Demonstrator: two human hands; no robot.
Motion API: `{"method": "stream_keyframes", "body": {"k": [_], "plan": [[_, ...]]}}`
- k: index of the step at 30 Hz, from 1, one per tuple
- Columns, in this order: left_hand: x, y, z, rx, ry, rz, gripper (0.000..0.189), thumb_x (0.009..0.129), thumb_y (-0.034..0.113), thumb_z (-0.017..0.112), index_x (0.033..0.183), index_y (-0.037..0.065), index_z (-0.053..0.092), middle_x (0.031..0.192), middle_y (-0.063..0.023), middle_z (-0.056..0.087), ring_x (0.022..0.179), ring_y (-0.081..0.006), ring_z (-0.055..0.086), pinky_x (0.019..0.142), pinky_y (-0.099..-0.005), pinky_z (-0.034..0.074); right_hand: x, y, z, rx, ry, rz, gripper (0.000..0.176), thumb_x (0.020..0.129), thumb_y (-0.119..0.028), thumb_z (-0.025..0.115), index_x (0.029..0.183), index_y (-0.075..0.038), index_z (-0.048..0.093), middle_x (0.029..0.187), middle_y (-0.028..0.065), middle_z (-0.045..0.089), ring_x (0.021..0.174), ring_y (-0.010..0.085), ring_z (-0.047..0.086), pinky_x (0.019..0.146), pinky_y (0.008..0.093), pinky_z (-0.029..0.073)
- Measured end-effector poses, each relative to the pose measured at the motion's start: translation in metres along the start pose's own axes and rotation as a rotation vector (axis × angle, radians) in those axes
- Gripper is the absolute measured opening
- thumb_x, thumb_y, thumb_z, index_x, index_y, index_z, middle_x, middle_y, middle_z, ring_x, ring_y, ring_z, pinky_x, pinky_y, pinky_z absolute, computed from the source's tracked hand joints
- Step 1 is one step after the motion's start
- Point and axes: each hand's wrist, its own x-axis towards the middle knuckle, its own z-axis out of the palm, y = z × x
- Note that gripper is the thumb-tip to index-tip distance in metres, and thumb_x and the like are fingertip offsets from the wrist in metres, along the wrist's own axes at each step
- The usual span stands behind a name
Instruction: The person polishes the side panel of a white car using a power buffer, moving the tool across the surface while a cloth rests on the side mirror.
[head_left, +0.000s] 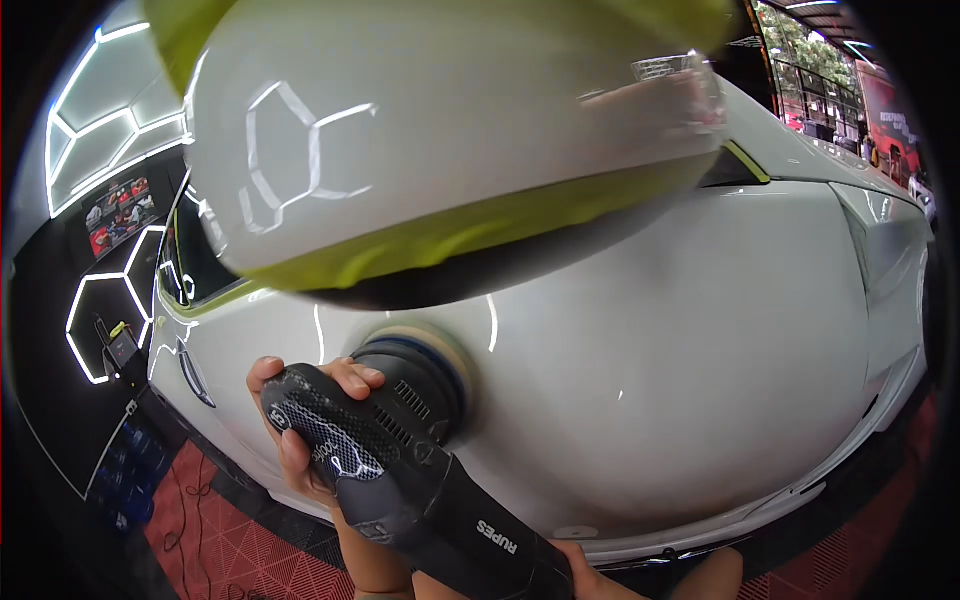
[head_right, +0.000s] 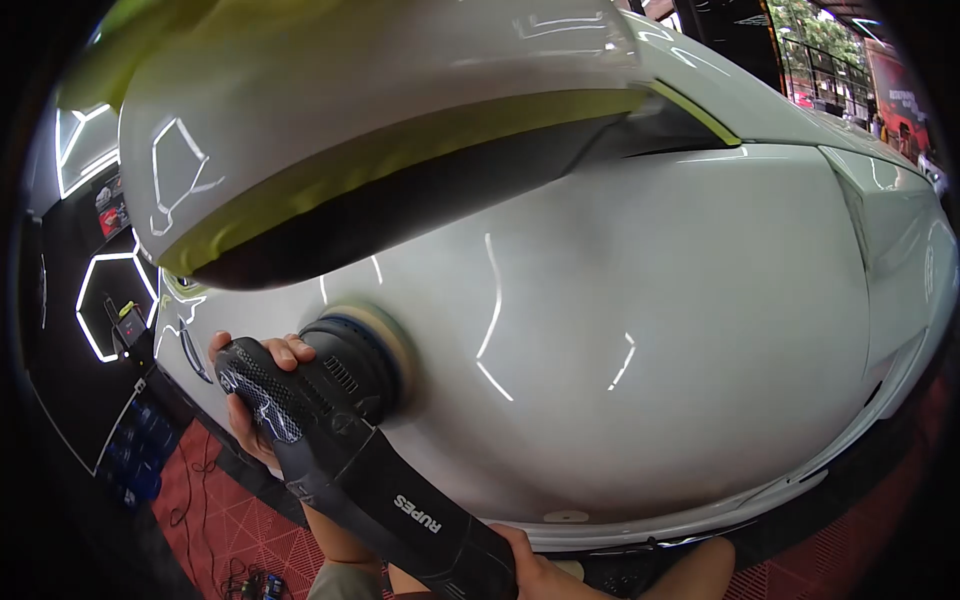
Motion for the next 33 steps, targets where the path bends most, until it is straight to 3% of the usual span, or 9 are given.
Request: {"method": "stream_keyframes", "body": {"k": [4, 16, 19, 20, 23, 26, 29, 31, 33], "plan": [[-0.017, -0.018, 0.056, -0.012, 0.012, -0.023, 0.059, 0.088, 0.032, 0.060, 0.131, 0.003, 0.034, 0.084, -0.0268, 0.062, 0.084, -0.0377, 0.062, 0.084, -0.0435, 0.049, -0.037, -0.004, -0.050, 0.032, -0.081, -0.005, 0.102, 0.073, -0.019, 0.081, 0.146, -0.001, 0.012, 0.138, 0.0256, 0.042, 0.128, 0.0336, 0.045, 0.104, 0.0412, 0.037], [-0.055, -0.078, 0.186, -0.112, -0.054, -0.129, 0.062, 0.084, 0.029, 0.064, 0.131, 0.002, 0.035, 0.087, -0.0326, 0.061, 0.085, -0.0414, 0.064, 0.082, -0.0485, 0.052, -0.138, 0.031, -0.140, -0.078, 0.082, -0.130, 0.110, 0.070, -0.019, 0.084, 0.148, -0.002, 0.008, 0.142, 0.0231, 0.037, 0.131, 0.0311, 0.039, 0.108, 0.0389, 0.032], [-0.058, -0.084, 0.213, -0.036, -0.067, -0.223, 0.063, 0.081, 0.030, 0.066, 0.128, 0.003, 0.033, 0.088, -0.0344, 0.061, 0.086, -0.0416, 0.064, 0.081, -0.0491, 0.052, -0.154, 0.036, -0.154, -0.016, 0.095, -0.033, 0.111, 0.067, -0.020, 0.085, 0.148, -0.002, 0.010, 0.141, 0.0211, 0.036, 0.131, 0.0300, 0.037, 0.107, 0.0383, 0.031], [-0.058, -0.090, 0.224, -0.059, -0.106, -0.237, 0.064, 0.081, 0.029, 0.066, 0.129, 0.005, 0.032, 0.092, -0.0351, 0.060, 0.086, -0.0410, 0.064, 0.080, -0.0475, 0.053, -0.153, 0.040, -0.173, 0.146, -0.027, -0.094, 0.113, 0.065, -0.021, 0.087, 0.148, -0.002, 0.011, 0.141, 0.0199, 0.035, 0.132, 0.0298, 0.035, 0.107, 0.0385, 0.031], [-0.062, -0.102, 0.261, 0.055, -0.211, -0.265, 0.061, 0.086, 0.036, 0.056, 0.131, 0.004, 0.031, 0.091, -0.0302, 0.060, 0.088, -0.0366, 0.062, 0.078, -0.0405, 0.055, -0.175, 0.034, -0.191, 0.282, 0.011, -0.025, 0.115, 0.064, -0.022, 0.088, 0.148, -0.002, 0.012, 0.142, 0.0193, 0.034, 0.133, 0.0290, 0.034, 0.107, 0.0380, 0.031], [-0.064, -0.115, 0.297, -0.004, -0.267, -0.359, 0.061, 0.083, 0.034, 0.059, 0.130, 0.006, 0.032, 0.095, -0.0329, 0.060, 0.087, -0.0363, 0.064, 0.075, -0.0395, 0.057, -0.204, 0.029, -0.201, -0.094, 0.215, 0.026, 0.118, 0.061, -0.024, 0.090, 0.149, -0.003, 0.014, 0.145, 0.0173, 0.031, 0.132, 0.0261, 0.033, 0.107, 0.0380, 0.030], [-0.066, -0.126, 0.330, -0.111, -0.330, -0.468, 0.060, 0.081, 0.025, 0.062, 0.130, 0.007, 0.032, 0.100, -0.0340, 0.060, 0.089, -0.0345, 0.065, 0.079, -0.0407, 0.057, -0.222, 0.049, -0.208, 0.127, 0.386, -0.020, 0.117, 0.058, -0.027, 0.091, 0.148, -0.002, 0.020, 0.143, 0.0155, 0.037, 0.129, 0.0248, 0.038, 0.107, 0.0385, 0.030], [-0.068, -0.131, 0.344, -0.119, -0.360, -0.494, 0.059, 0.081, 0.023, 0.061, 0.129, 0.007, 0.032, 0.100, -0.0336, 0.061, 0.089, -0.0337, 0.066, 0.079, -0.0407, 0.056, -0.233, 0.043, -0.222, 0.086, 0.316, 0.097, 0.098, 0.063, -0.028, 0.088, 0.141, -0.002, 0.035, 0.140, 0.0144, 0.041, 0.124, 0.0210, 0.044, 0.107, 0.0405, 0.031], [-0.068, -0.135, 0.352, -0.147, -0.398, -0.542, 0.055, 0.083, 0.017, 0.059, 0.129, 0.007, 0.032, 0.101, -0.0325, 0.061, 0.088, -0.0313, 0.066, 0.079, -0.0399, 0.056, -0.242, 0.050, -0.231, 0.076, 0.315, 0.115, 0.087, 0.065, -0.027, 0.085, 0.133, -0.003, 0.037, 0.131, 0.0132, 0.043, 0.115, 0.0211, 0.046, 0.100, 0.0406, 0.033]]}}
